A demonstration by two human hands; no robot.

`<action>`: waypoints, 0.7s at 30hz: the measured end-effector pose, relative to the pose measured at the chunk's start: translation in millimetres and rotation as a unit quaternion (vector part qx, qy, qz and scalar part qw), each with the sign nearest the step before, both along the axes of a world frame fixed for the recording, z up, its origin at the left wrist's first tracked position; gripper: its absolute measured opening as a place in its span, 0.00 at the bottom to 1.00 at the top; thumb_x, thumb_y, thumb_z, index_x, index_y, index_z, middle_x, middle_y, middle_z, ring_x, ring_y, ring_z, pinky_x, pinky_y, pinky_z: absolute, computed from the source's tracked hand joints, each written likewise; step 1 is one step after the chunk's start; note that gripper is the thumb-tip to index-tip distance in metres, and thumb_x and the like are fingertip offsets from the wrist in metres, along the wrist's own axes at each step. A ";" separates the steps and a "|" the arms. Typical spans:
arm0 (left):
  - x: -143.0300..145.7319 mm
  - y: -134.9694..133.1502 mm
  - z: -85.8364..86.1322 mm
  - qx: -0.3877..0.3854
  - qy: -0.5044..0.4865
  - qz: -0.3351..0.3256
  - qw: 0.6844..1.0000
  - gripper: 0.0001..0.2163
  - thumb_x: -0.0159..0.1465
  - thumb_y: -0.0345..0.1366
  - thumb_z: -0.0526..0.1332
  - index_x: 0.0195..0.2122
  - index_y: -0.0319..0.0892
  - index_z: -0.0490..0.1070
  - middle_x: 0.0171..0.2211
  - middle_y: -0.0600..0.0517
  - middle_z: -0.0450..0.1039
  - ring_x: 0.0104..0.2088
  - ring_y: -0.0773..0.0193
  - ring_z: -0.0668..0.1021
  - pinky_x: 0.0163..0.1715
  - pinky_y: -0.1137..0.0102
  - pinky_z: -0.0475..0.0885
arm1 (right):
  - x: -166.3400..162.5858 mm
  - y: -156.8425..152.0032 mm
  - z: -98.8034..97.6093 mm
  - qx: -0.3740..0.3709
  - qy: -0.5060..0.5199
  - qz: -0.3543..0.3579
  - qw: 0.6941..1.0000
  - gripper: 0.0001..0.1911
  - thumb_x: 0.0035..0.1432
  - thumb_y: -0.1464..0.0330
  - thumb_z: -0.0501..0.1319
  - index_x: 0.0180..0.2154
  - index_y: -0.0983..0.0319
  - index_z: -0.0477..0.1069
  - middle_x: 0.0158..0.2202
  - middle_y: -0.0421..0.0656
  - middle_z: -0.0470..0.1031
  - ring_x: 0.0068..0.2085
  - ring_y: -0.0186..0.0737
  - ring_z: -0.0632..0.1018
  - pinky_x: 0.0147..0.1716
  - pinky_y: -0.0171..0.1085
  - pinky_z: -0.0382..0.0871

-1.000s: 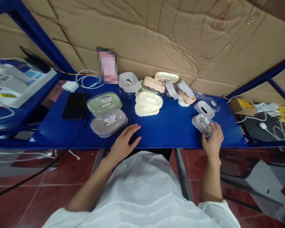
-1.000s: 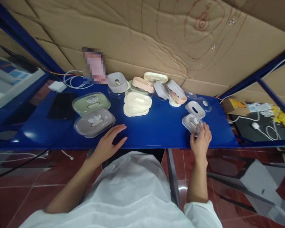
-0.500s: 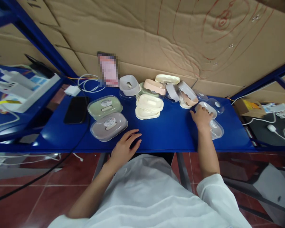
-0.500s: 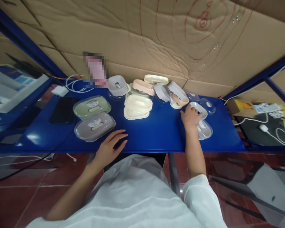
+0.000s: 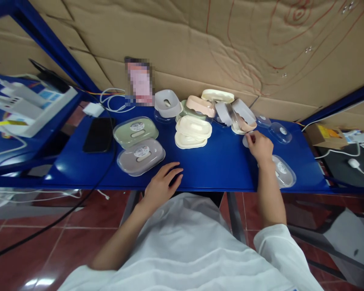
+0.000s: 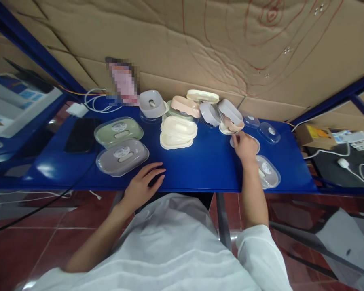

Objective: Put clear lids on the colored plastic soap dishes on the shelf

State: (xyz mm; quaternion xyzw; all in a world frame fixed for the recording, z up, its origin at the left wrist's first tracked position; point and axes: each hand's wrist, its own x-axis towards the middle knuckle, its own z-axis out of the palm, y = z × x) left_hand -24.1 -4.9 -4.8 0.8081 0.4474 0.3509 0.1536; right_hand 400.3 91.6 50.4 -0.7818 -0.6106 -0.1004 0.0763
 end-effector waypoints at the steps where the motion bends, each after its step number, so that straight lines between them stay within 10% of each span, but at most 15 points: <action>1: -0.1 0.0 0.2 -0.003 0.000 0.000 1.000 0.10 0.76 0.38 0.60 0.55 0.48 0.77 0.60 0.47 0.78 0.60 0.55 0.81 0.62 0.57 0.79 | 6.5 1.6 0.0 0.003 0.006 0.012 1.000 0.21 0.74 0.55 0.53 0.46 0.62 0.78 0.42 0.51 0.84 0.42 0.50 0.82 0.39 0.40 0.64; 14: 1.5 -0.4 3.7 0.005 0.006 -0.001 1.000 0.09 0.76 0.37 0.60 0.53 0.48 0.78 0.59 0.46 0.79 0.58 0.55 0.82 0.60 0.57 0.80 | -65.3 40.0 16.1 0.122 0.039 0.240 0.962 0.37 0.74 0.48 0.55 0.72 0.63 0.61 0.73 0.58 0.64 0.71 0.61 0.65 0.69 0.59 0.59; 21: 1.3 -0.4 0.6 0.007 0.019 0.003 1.000 0.09 0.76 0.37 0.60 0.54 0.47 0.78 0.59 0.46 0.78 0.59 0.55 0.81 0.60 0.57 0.80 | -71.0 54.6 -5.7 0.120 0.098 0.251 0.956 0.29 0.74 0.49 0.54 0.64 0.59 0.72 0.70 0.56 0.68 0.71 0.64 0.66 0.69 0.66 0.55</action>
